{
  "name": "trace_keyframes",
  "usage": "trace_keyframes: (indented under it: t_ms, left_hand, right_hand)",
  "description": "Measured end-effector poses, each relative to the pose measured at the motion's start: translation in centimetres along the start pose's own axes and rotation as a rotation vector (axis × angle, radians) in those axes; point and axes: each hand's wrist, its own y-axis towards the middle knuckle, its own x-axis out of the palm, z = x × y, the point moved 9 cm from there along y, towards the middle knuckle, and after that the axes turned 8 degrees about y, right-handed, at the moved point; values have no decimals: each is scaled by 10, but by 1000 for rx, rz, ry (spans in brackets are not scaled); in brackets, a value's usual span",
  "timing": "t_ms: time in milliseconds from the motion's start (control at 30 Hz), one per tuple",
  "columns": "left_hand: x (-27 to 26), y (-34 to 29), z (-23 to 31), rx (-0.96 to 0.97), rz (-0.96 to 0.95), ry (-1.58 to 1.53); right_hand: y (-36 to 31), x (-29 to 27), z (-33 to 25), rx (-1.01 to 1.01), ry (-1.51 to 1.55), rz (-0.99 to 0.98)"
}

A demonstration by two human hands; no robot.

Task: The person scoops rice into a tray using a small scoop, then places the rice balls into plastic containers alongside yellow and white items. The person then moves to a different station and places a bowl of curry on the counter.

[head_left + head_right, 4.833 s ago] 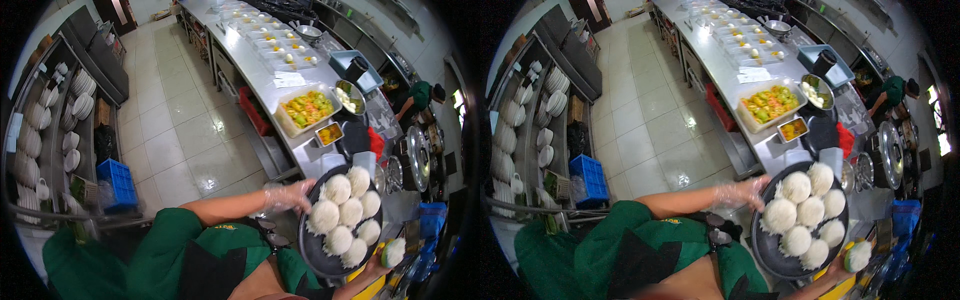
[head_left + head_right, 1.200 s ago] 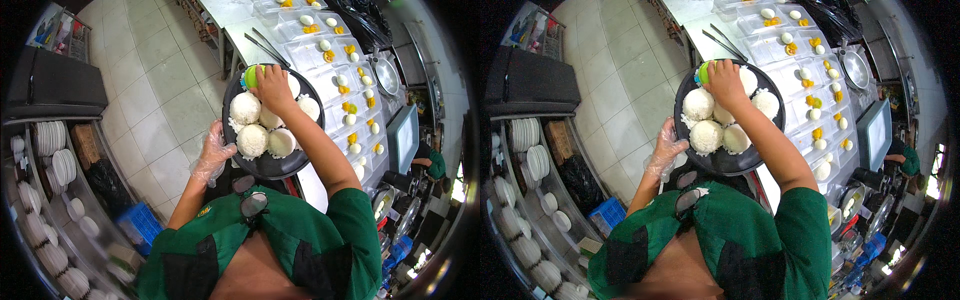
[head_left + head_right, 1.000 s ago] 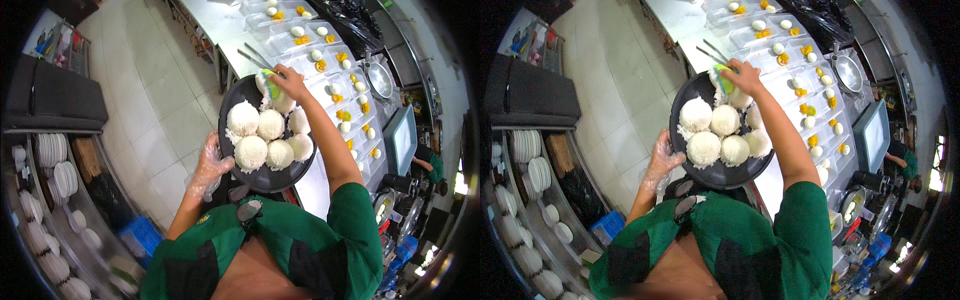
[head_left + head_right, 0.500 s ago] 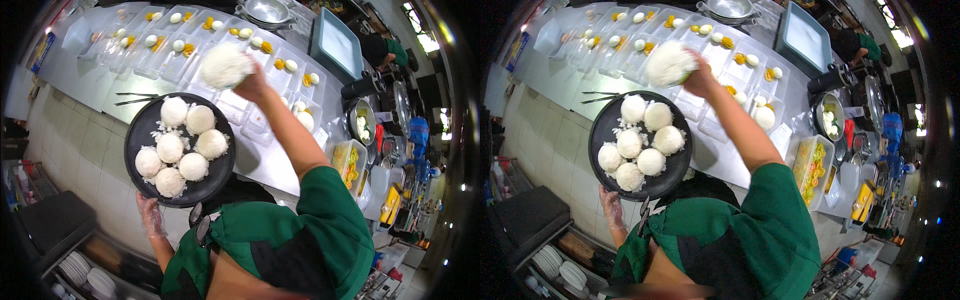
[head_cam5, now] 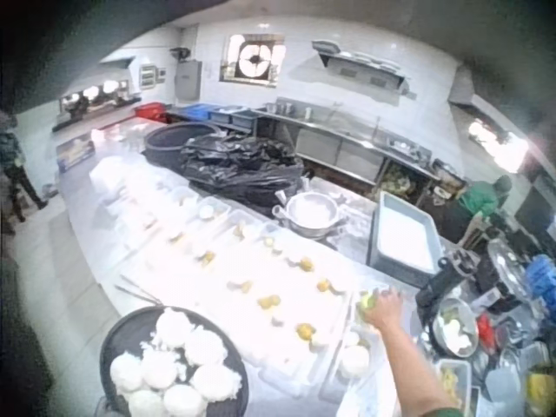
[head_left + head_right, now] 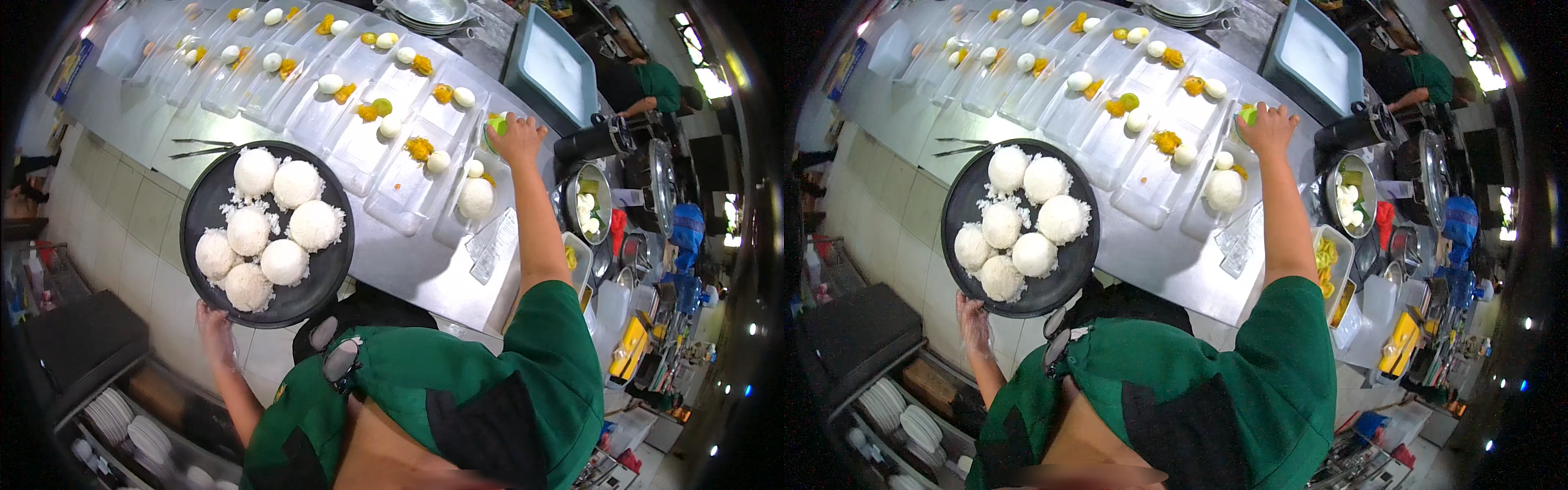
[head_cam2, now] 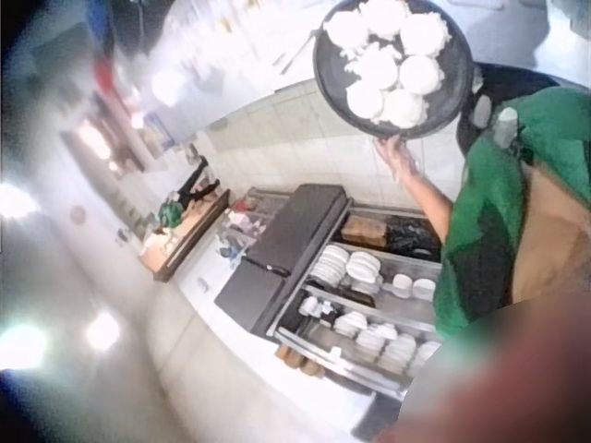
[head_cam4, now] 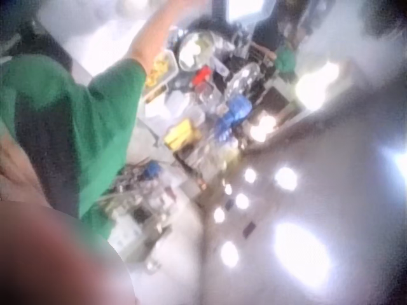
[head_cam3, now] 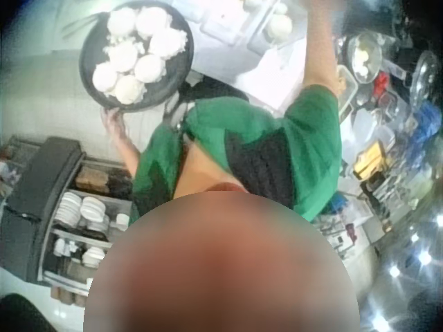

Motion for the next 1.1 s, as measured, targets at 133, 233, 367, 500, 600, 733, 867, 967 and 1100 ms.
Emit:
trace_keyframes:
  t_ms: [133,233,367,500,600,733,867,967,1100]
  left_hand:
    - [3,-2,-1,9,-27,43]
    - [-11,-3,-4,-9,99,115]
    - [3,0,3,85,-73,40]
    - [6,-3,11,133,-87,47]
    - [12,-6,14,146,-144,-25]
    - [14,-9,13,132,-179,-96]
    - [18,-11,9,98,-209,-134]
    - [22,-14,16,149,-219,-120]
    - [27,-20,25,133,-233,-124]
  right_hand:
    - [2,-53,-3,241,-222,29]
    - [-6,-121,-25,321,146,152]
    - [-24,-148,-197,-296,987,103]
    - [-61,-131,-379,-747,747,-98]
    - [-69,-120,-452,-792,509,-244]
    - [-125,-111,-504,-941,281,-285]
    - [-181,-113,-524,-1110,298,-27]
    - [-200,-117,-535,-1243,257,158]
    - [-165,-116,-539,-1233,350,-61]
